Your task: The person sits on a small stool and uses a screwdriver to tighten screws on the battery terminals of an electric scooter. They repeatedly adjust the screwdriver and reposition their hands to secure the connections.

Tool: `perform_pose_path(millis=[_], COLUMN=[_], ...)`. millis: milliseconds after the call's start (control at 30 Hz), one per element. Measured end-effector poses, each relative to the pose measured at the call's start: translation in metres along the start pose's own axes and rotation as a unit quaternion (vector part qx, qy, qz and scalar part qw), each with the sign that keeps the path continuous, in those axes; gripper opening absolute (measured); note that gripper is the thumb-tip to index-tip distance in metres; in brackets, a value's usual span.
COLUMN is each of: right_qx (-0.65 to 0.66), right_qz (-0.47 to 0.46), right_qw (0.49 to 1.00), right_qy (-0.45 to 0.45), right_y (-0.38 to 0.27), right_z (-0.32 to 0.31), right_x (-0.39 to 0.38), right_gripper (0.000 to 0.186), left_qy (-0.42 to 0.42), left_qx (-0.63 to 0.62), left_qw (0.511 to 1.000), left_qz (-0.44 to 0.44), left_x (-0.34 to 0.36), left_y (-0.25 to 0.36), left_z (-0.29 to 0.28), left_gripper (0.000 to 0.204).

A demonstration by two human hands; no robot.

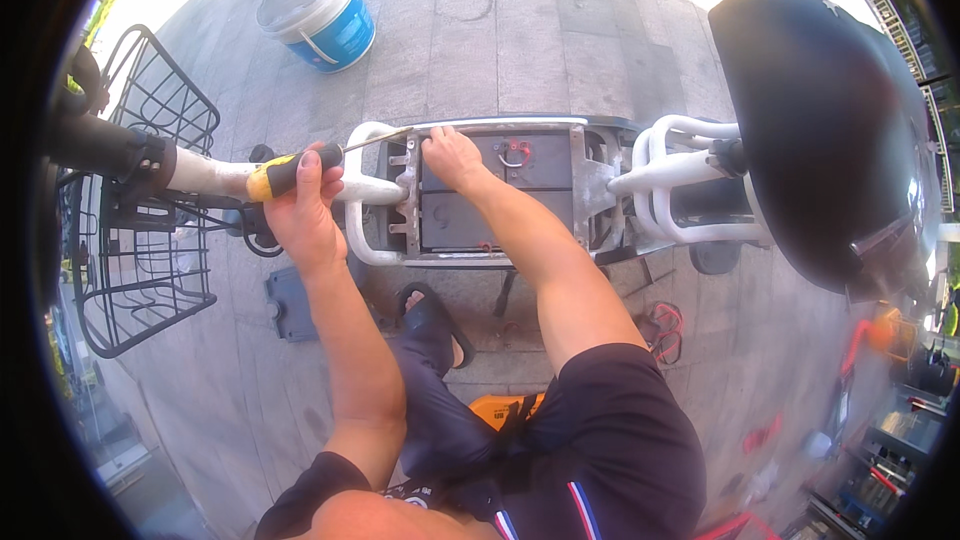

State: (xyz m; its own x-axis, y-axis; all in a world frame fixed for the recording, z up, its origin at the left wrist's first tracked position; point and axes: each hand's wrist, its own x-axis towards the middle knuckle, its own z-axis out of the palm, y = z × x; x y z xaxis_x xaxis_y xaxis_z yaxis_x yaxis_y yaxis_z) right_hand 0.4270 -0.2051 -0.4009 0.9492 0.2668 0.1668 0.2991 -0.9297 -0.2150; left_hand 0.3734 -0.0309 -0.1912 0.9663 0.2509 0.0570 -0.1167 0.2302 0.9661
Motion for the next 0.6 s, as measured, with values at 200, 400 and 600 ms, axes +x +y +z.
perform_pose_path(millis=[200,400,600], right_qx=[0.159,0.039,0.047], right_qz=[0.179,0.185,0.172], right_qw=[0.968,0.98,0.982], right_qy=[0.074,-0.058,-0.063], right_y=[0.039,0.072,0.056], right_z=[-0.045,-0.067,-0.091], right_x=[-0.046,-0.071,-0.066], right_gripper=[0.014,0.021,0.016], left_qy=[-0.042,-0.057,-0.073], left_qx=[-0.013,-0.06,-0.018], left_qw=[0.999,0.996,0.997], left_qz=[0.014,-0.013,-0.002], left_x=[0.001,-0.01,-0.005], left_y=[-0.006,-0.002,-0.003], left_z=[0.004,0.015,0.008], left_gripper=[0.022,0.017,0.022])
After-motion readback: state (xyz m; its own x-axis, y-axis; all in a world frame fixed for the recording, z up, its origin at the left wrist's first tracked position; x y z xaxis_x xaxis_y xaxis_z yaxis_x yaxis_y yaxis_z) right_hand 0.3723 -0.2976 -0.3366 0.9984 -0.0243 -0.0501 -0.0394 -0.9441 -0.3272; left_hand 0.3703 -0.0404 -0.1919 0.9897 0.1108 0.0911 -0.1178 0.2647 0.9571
